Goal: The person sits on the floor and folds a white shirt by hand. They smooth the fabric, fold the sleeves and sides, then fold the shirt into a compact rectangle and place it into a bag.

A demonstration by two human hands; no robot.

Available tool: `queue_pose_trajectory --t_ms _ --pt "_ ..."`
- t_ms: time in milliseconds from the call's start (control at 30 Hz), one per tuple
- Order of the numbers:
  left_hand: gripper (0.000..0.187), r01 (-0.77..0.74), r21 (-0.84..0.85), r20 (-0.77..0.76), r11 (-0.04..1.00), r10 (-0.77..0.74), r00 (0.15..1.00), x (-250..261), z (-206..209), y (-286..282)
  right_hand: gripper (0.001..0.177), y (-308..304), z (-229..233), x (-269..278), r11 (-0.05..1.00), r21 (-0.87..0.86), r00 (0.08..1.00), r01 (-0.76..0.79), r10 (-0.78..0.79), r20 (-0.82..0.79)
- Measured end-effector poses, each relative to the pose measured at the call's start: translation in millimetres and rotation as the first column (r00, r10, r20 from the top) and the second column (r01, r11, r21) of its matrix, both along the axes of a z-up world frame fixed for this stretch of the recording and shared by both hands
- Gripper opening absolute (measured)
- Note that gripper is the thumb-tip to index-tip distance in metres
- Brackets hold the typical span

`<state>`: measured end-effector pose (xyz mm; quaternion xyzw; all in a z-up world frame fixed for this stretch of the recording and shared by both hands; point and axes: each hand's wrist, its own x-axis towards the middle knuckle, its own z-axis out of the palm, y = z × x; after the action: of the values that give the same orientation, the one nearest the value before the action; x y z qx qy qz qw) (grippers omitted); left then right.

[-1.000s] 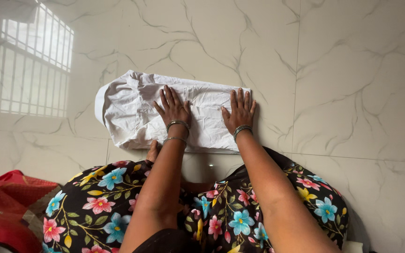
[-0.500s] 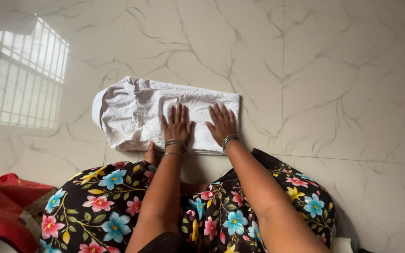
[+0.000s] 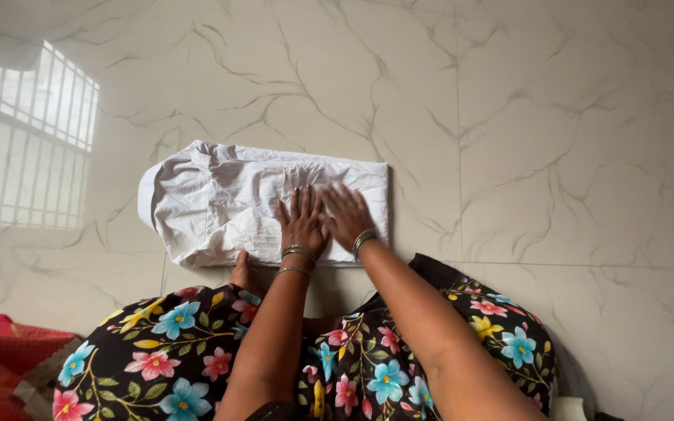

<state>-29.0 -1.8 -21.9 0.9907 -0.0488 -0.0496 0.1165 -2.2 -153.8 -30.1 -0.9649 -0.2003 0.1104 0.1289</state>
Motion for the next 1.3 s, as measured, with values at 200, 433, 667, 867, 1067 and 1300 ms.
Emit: queue_pose_trajectory --t_ms 200,433,667,867,1067,1300 --pt "0.079 -0.061 -0.049 -0.055 0.997 0.058 0.997 1.3 10.0 -1.9 0.07 -68.8 -7.8 34.3 0.883 -0.026 0.875 0.469 -0.461 0.145" --pt "0.08 -0.048 -0.054 -0.039 0.997 0.046 0.998 0.9 2.0 1.4 0.081 -77.3 -19.4 21.0 0.553 0.247 0.6 0.796 -0.774 -0.201" --pt "0.088 0.017 -0.057 -0.123 0.998 -0.024 0.992 -11.0 21.4 3.4 0.062 -131.3 -42.0 35.0 0.35 0.496 0.528 0.794 -0.802 -0.28" --pt "0.086 0.077 -0.01 -0.174 0.997 -0.077 0.982 -17.4 29.0 -6.6 0.082 -122.8 4.5 30.6 0.643 0.228 0.612 0.731 -0.766 0.197" --pt "0.083 0.085 -0.037 -0.199 0.996 -0.09 0.976 -12.3 20.8 -6.2 0.077 -15.5 2.6 12.5 0.977 0.089 0.954 0.193 -0.208 0.214" --pt "0.081 0.034 -0.139 -0.123 0.99 -0.051 0.991 -8.5 11.7 -6.2 0.07 -11.8 -4.2 42.3 0.956 0.256 0.987 0.146 -0.157 0.026"
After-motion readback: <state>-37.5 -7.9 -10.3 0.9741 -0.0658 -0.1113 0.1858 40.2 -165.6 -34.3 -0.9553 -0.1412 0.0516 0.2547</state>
